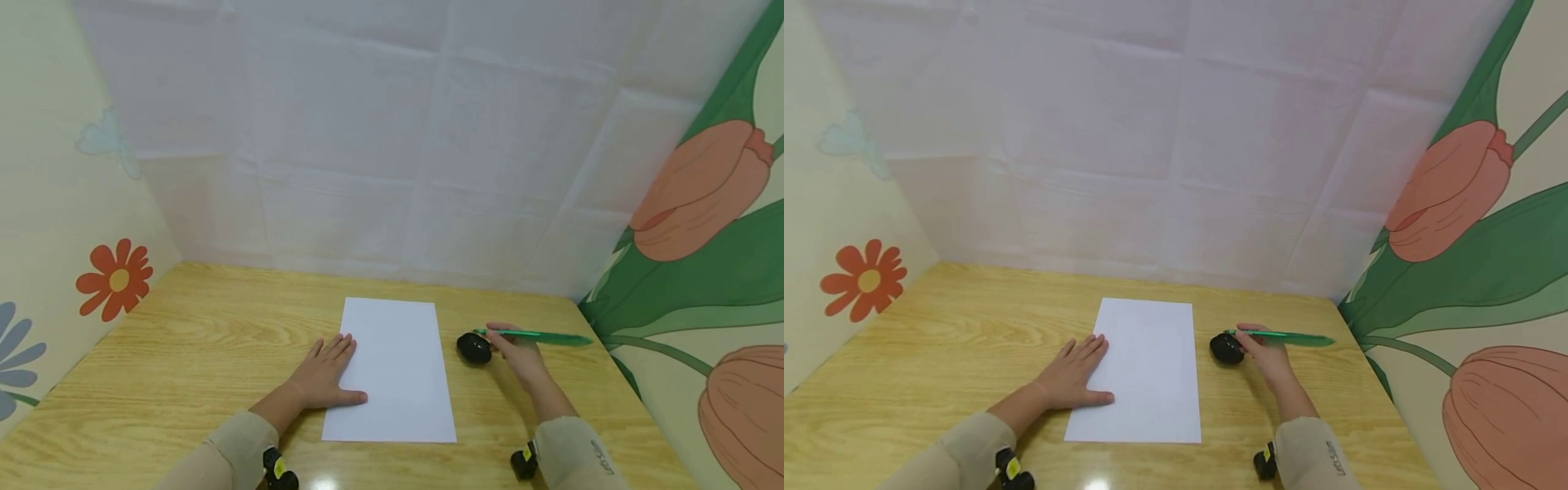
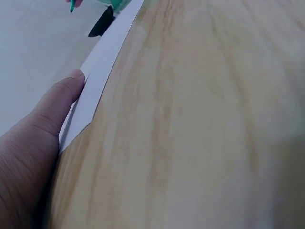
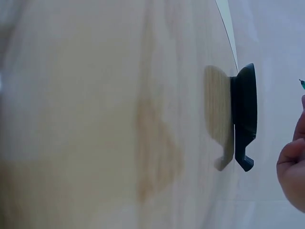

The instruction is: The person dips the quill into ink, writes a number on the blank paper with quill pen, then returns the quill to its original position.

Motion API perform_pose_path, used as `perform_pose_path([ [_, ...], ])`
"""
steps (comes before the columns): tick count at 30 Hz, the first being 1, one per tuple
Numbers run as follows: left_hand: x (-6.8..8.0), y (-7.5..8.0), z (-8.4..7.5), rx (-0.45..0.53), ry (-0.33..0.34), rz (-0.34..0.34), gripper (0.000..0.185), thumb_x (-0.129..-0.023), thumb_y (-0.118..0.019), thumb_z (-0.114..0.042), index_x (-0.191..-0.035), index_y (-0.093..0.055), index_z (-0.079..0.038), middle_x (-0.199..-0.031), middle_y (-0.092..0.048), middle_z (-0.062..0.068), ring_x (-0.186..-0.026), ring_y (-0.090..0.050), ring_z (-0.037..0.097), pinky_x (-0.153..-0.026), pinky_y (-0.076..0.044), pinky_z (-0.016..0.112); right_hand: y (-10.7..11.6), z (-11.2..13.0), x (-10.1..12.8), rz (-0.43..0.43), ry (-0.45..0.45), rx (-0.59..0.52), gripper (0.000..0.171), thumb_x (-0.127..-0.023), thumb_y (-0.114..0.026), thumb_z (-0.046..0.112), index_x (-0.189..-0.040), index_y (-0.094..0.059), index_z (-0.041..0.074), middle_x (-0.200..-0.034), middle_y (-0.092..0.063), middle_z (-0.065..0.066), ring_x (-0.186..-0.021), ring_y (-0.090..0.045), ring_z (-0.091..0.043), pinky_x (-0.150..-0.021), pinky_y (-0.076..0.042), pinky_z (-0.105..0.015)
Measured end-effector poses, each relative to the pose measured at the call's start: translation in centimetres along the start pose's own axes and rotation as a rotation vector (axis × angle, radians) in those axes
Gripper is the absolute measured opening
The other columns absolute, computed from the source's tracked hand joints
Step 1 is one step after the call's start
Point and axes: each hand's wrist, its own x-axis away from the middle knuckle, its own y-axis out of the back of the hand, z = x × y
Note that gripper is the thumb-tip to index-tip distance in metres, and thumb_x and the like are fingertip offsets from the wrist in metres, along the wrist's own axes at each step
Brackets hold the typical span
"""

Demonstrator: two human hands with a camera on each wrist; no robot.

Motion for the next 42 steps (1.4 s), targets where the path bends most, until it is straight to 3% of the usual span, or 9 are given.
perform_pose_path([
  [7, 0.1, 0.2, -0.1, -0.004, -0.008, -0.014, 0.111, -0.08, -0.054, -0.077, -0.154, -0.024, 0.0, -0.163, -0.02, 0.016, -0.152, -0.015, 0.033, -0.121, -0.009, 0.058, -0.1, 0.1, 0.0, 0.015, -0.02, -0.051, 0.045, -0.093, -0.066, 0.024, -0.129, -0.057, -0.003, -0.08, -0.063, 0.018, -0.078, -0.054, -0.008, -0.072, -0.043, -0.022],
  [12, 0.2, 0.3, -0.2, 0.003, -0.005, -0.009, 0.111, -0.08, -0.055, -0.076, -0.154, -0.024, 0.0, -0.163, -0.02, 0.016, -0.153, -0.015, 0.033, -0.121, -0.008, 0.058, -0.1, -0.1, -0.3, -0.002, -0.044, -0.02, 0.048, -0.093, -0.068, 0.028, -0.129, -0.058, -0.001, -0.084, -0.064, 0.014, -0.078, -0.053, -0.009, -0.071, -0.044, -0.021],
  [21, 0.2, 0.3, -0.2, 0.006, -0.004, -0.006, 0.111, -0.08, -0.055, -0.077, -0.155, -0.023, -0.001, -0.164, -0.019, 0.015, -0.153, -0.014, 0.032, -0.121, -0.008, 0.058, -0.3, -0.6, -0.9, -0.037, -0.085, 0.038, 0.047, -0.092, -0.069, 0.032, -0.126, -0.062, 0.001, -0.121, -0.067, -0.006, -0.095, -0.058, -0.004, -0.089, -0.049, -0.024],
  [25, 0.1, 0.1, -0.1, 0.0, -0.007, -0.008, 0.111, -0.08, -0.054, -0.077, -0.155, -0.023, -0.002, -0.164, -0.019, 0.015, -0.153, -0.014, 0.032, -0.121, -0.008, 0.057, -0.4, -0.7, -1.1, -0.052, -0.084, 0.056, 0.043, -0.091, -0.07, 0.029, -0.123, -0.064, 0.0, -0.123, -0.066, -0.012, -0.099, -0.061, -0.01, -0.092, -0.051, -0.029],
  [32, 0.0, -0.1, 0.1, 0.004, -0.006, -0.006, 0.112, -0.079, -0.054, -0.078, -0.155, -0.023, -0.002, -0.164, -0.019, 0.014, -0.153, -0.013, 0.031, -0.121, -0.007, 0.057, -0.5, -0.9, -1.2, -0.002, -0.062, 0.124, 0.045, -0.091, -0.07, 0.028, -0.124, -0.064, -0.002, -0.127, -0.065, -0.018, -0.118, -0.06, -0.029, -0.1, -0.05, -0.039],
  [42, -0.1, -0.3, 0.2, -0.004, 0.004, 0.004, 0.112, -0.079, -0.053, -0.08, -0.156, -0.022, -0.004, -0.165, -0.017, 0.012, -0.154, -0.012, 0.03, -0.122, -0.005, 0.056, -0.6, -1.2, -1.1, 0.058, -0.073, 0.155, 0.039, -0.091, -0.069, 0.023, -0.121, -0.066, -0.002, -0.126, -0.065, -0.019, -0.125, -0.054, -0.039, -0.107, -0.041, -0.05],
])
